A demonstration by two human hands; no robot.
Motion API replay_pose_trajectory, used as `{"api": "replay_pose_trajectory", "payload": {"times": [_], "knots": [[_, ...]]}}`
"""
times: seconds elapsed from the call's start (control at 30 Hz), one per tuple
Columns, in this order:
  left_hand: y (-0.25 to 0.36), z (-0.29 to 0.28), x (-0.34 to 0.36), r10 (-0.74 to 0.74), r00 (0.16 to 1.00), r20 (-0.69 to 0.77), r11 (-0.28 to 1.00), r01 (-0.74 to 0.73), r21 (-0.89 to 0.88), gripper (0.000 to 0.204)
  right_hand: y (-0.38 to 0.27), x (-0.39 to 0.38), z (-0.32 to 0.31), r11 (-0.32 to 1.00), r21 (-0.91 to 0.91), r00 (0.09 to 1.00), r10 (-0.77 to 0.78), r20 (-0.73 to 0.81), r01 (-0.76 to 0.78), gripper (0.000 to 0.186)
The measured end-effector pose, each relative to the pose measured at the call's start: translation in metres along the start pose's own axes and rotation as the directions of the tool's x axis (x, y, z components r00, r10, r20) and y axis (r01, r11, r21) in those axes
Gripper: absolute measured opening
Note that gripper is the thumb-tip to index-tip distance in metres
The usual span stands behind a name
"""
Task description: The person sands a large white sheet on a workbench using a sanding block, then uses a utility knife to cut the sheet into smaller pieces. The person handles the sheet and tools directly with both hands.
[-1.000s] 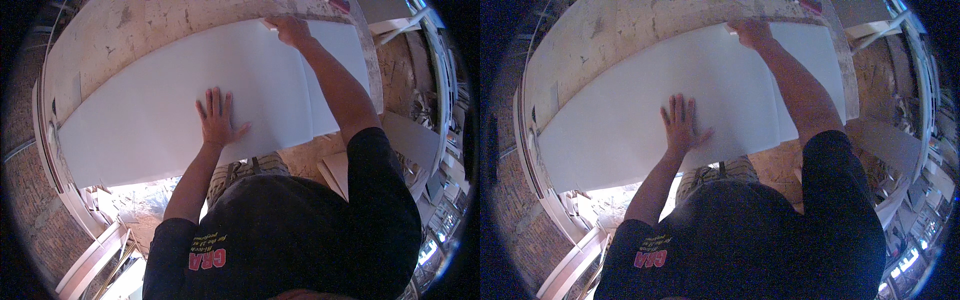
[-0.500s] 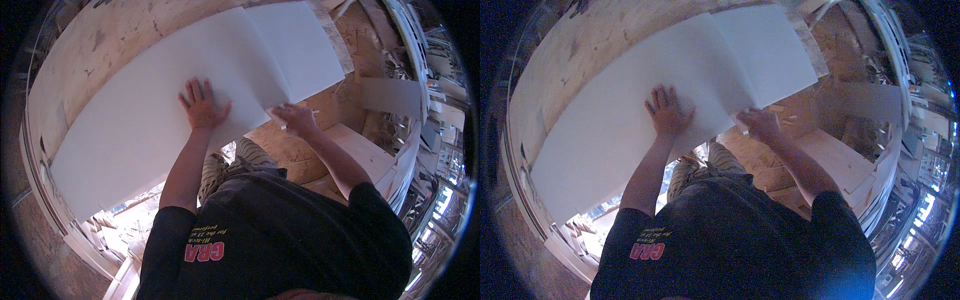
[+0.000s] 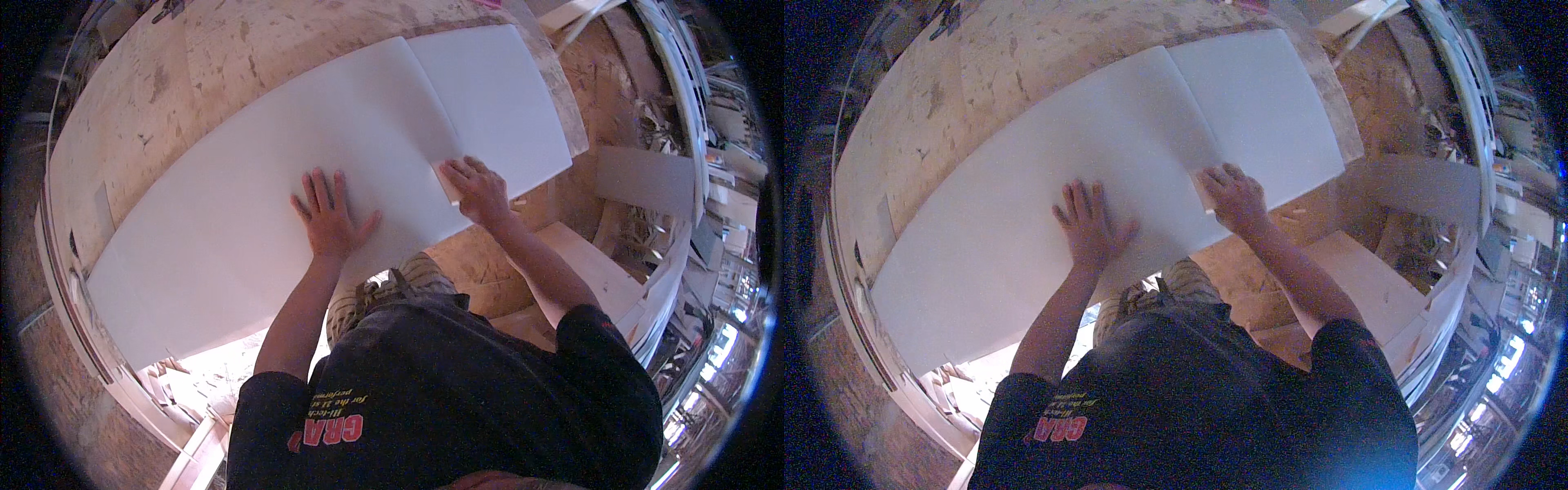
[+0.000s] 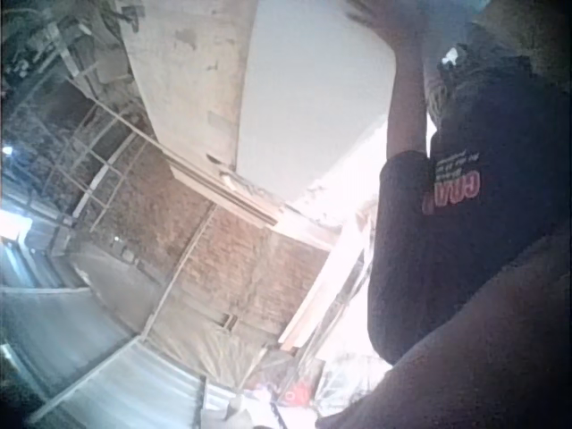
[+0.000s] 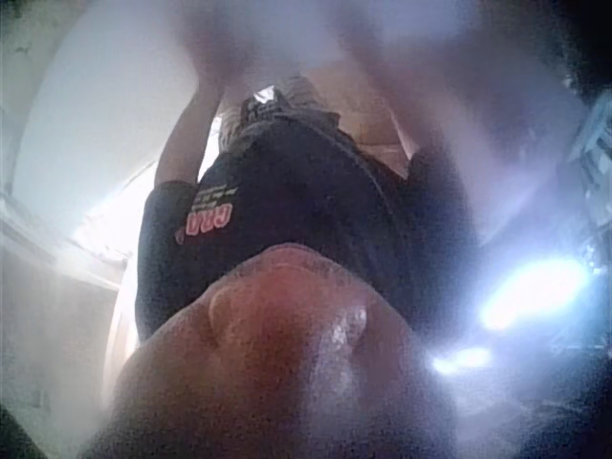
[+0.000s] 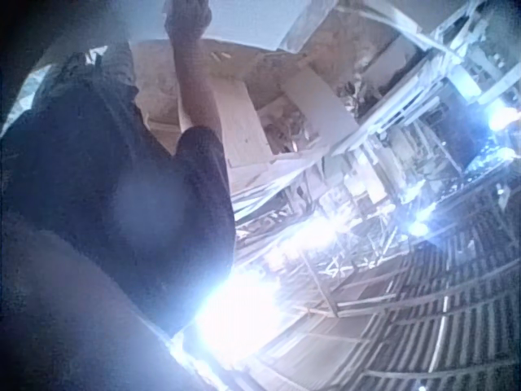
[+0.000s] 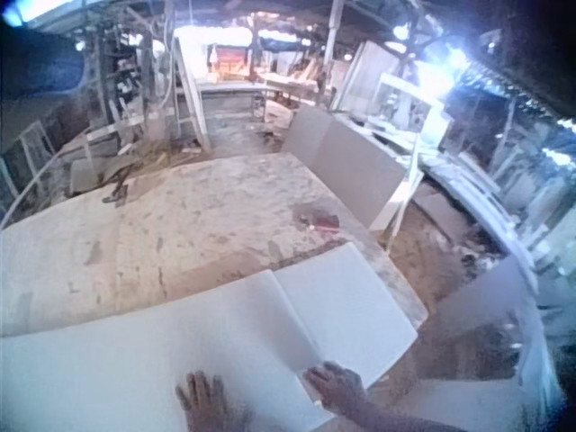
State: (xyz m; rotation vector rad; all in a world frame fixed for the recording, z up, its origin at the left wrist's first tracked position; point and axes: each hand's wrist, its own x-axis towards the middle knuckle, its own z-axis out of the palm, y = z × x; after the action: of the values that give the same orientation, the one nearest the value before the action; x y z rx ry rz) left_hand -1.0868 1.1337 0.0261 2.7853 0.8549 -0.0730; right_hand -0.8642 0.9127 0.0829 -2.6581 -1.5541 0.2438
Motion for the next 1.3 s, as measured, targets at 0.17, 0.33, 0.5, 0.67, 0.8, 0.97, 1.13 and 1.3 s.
{"api": "replay_pose_trajectory", "payload": {"times": [0.17,0.33,0.5,0.67,0.8,0.97,1.13,1.3], "knots": [[-0.007,0.011,0.003,0.016,1.0,-0.027,0.998,-0.018,-0.059,0.111,0.022,0.138,0.01,0.991,-0.101,0.982,-0.107,-0.153,0.092,0.045],[-0.007,0.005,0.004,0.005,0.999,-0.035,0.994,-0.009,-0.112,0.112,0.024,0.25,-0.007,0.994,-0.099,0.999,-0.039,0.004,0.039,0.05],[-0.006,-0.001,0.005,0.015,1.0,-0.026,0.996,-0.017,-0.083,0.114,0.031,0.307,-0.003,0.98,-0.194,0.999,-0.041,0.011,0.042,0.061],[-0.008,0.01,-0.004,0.016,0.993,-0.114,0.994,-0.028,-0.102,0.109,0.027,0.248,0.002,0.985,-0.133,0.99,-0.121,-0.071,0.11,0.055],[-0.015,0.011,-0.007,0.054,0.985,-0.166,0.985,-0.079,-0.152,0.105,0.025,0.152,0.007,0.988,-0.105,0.994,-0.109,0.015,0.109,0.053],[-0.047,0.012,-0.024,0.137,0.981,-0.137,0.975,-0.158,-0.154,0.095,-0.012,-0.021,0.022,0.999,0.005,0.998,-0.046,0.05,0.046,0.06],[-0.133,0.0,-0.095,0.173,0.976,-0.131,0.982,-0.182,-0.059,0.08,-0.121,-0.138,-0.009,0.997,-0.003,0.905,0.071,0.419,-0.077,0.056],[-0.254,-0.02,-0.188,-0.014,0.985,-0.172,1.0,0.018,0.019,0.077,-0.252,-0.112,0.008,0.983,0.181,0.998,-0.011,-0.061,0.022,0.056]]}}
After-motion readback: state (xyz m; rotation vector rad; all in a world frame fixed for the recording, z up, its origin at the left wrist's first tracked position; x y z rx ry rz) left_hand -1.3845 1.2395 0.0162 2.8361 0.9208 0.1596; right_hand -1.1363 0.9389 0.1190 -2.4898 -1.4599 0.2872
